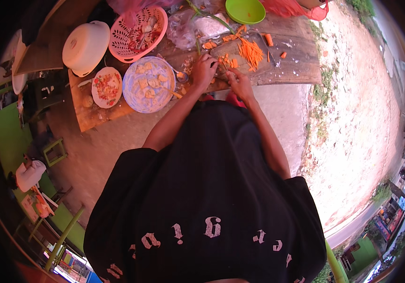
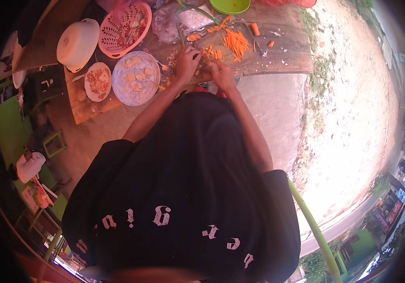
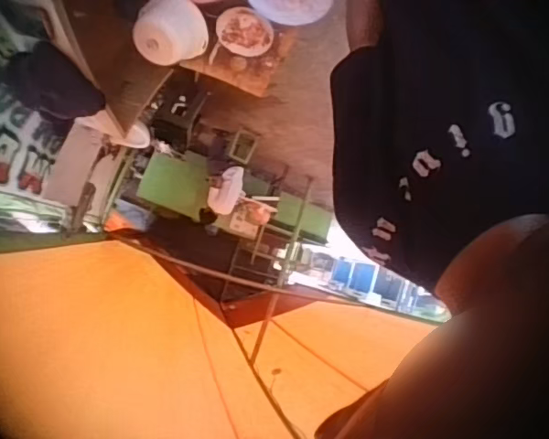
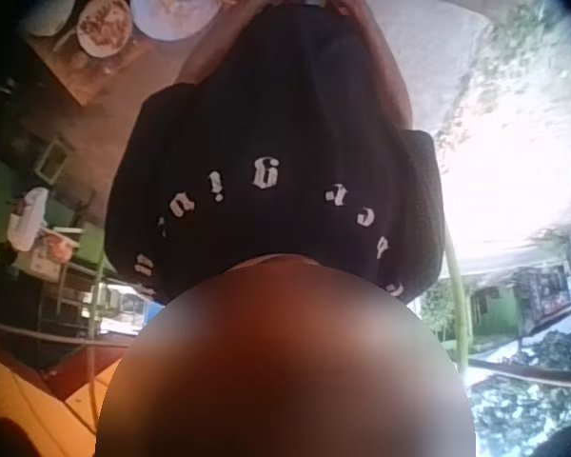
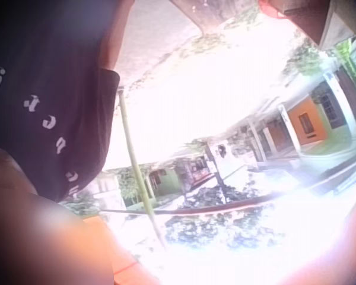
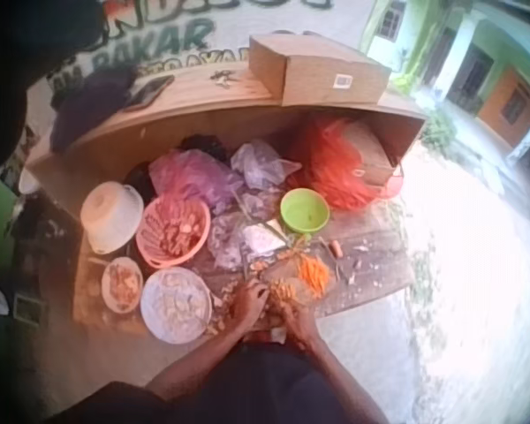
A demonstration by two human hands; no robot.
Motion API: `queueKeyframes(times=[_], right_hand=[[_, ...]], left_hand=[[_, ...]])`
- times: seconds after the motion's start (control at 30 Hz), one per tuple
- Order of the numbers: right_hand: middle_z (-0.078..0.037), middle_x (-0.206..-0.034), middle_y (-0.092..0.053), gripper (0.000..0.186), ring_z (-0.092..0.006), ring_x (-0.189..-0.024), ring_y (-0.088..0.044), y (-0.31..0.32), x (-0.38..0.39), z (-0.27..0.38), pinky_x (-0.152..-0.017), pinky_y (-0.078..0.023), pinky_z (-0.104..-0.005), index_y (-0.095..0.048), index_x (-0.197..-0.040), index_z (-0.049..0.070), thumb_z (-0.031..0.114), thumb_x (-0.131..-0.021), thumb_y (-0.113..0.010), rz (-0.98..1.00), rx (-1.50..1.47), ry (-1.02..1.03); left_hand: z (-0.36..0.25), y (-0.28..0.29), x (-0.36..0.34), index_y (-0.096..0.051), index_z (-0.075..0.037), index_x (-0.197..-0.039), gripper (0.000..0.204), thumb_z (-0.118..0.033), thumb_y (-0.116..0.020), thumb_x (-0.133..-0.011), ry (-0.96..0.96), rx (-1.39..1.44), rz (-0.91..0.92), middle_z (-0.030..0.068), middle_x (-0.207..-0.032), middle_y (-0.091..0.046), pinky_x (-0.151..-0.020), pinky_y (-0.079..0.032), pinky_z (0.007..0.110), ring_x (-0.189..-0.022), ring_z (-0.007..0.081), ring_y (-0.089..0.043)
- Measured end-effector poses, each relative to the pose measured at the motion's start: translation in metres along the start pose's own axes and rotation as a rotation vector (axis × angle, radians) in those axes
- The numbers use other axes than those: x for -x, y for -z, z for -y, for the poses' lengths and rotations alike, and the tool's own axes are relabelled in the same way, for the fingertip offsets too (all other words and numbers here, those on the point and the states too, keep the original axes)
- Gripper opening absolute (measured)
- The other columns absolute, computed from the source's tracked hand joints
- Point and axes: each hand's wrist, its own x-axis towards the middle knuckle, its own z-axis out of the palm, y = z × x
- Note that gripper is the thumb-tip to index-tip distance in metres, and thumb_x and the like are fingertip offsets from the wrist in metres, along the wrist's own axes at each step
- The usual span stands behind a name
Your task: The person stands at a wooden table and peels a carrot using a small knife, holding the carrot in one hand and the knife in the other. The peels fall onto the table surface as the person rotates the carrot to remove the outer layer.
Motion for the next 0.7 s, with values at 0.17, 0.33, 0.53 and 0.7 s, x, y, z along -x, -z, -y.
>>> queueKeyframes(times=[0.17, 0.33, 0.53, 0.7], right_hand=[[-0.023, -0.082, -0.068, 0.036, -0.0362, -0.076, -0.066, -0.007, -0.011, -0.029, -0.07, -0.053, -0.0456, -0.064, -0.131, 0.013, 0.026, -0.098, -0.058, -0.159, 0.138, 0.235], [-0.028, -0.09, -0.067, 0.032, -0.0452, -0.085, -0.066, -0.009, -0.005, -0.024, -0.076, -0.053, -0.0516, -0.068, -0.127, 0.018, 0.023, -0.097, -0.058, -0.182, 0.305, 0.277], [-0.027, -0.101, -0.067, 0.032, -0.0441, -0.095, -0.066, -0.01, -0.004, -0.014, -0.08, -0.053, -0.0476, -0.067, -0.128, 0.017, 0.022, -0.097, -0.06, -0.166, 0.303, 0.264], [-0.027, -0.098, -0.067, 0.031, -0.0444, -0.094, -0.066, -0.006, 0.004, -0.003, -0.08, -0.053, -0.0483, -0.068, -0.126, 0.017, 0.022, -0.097, -0.06, -0.134, 0.348, 0.199]], left_hand=[[0.006, -0.009, -0.004, -0.074, -0.005, -0.089, 0.01, -0.011, -0.074, -0.082, -0.032, 0.044, 0.04, 0.008, -0.089, -0.063, -0.079, -0.051, 0.039, -0.091, 0.0281, -0.063], [0.003, -0.012, 0.001, -0.075, -0.005, -0.092, 0.011, -0.011, -0.073, -0.083, 0.047, 0.109, -0.011, 0.0086, -0.09, -0.064, -0.078, -0.051, 0.039, -0.088, 0.0288, -0.063], [0.008, -0.008, -0.001, -0.075, -0.005, -0.096, 0.014, -0.013, -0.073, -0.085, 0.071, 0.169, 0.039, 0.0088, -0.09, -0.064, -0.071, -0.05, 0.037, -0.078, 0.0274, -0.064], [0.006, -0.006, 0.007, -0.076, -0.004, -0.094, 0.013, -0.012, -0.073, -0.085, 0.095, 0.135, 0.054, 0.0092, -0.087, -0.064, -0.067, -0.049, 0.036, -0.074, 0.0263, -0.064]])
